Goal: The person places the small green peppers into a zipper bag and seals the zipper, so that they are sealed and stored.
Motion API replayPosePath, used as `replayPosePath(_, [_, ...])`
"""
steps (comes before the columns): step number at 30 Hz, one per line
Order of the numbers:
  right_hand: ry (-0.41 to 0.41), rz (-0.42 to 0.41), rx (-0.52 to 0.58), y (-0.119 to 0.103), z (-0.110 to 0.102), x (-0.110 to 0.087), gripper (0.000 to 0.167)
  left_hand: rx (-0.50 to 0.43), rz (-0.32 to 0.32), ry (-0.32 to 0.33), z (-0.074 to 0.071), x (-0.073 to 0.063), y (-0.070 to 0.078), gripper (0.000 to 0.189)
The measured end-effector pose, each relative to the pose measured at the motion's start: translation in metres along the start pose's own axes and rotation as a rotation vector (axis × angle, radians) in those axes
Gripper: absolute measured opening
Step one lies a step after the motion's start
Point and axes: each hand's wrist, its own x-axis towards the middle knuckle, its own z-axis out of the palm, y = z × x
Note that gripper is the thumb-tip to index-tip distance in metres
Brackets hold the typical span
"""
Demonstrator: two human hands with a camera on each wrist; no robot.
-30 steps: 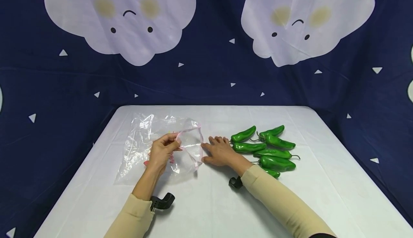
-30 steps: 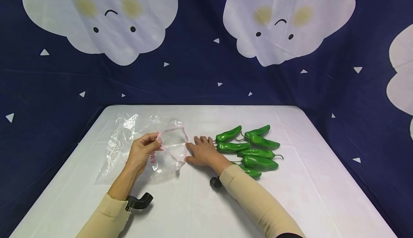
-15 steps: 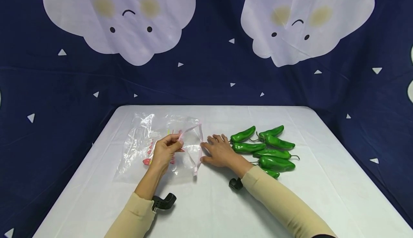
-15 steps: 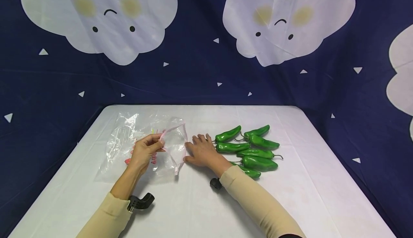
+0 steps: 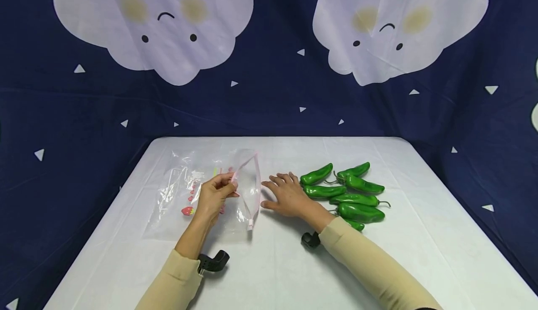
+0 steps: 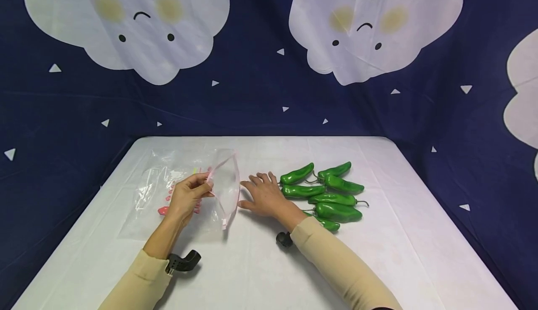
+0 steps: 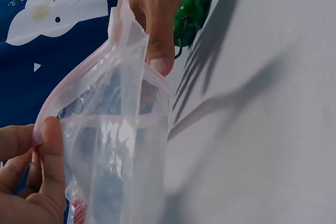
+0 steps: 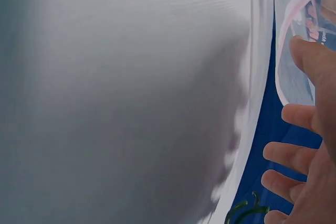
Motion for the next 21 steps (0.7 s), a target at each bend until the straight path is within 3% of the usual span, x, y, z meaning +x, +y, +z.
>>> replayPosePath(14, [0.040,0.004,0.078,0.010,-0.007,-0.024,0.064,-0.036,0.001,-0.004,-0.002,0.001,0.008,0.035])
replayPosePath(21, [0.112,-0.022,0.181,0.017,-0.014,-0.044,0.061,-0.035,0.003,-0.008,-0.003,0.002,0.012,0.035])
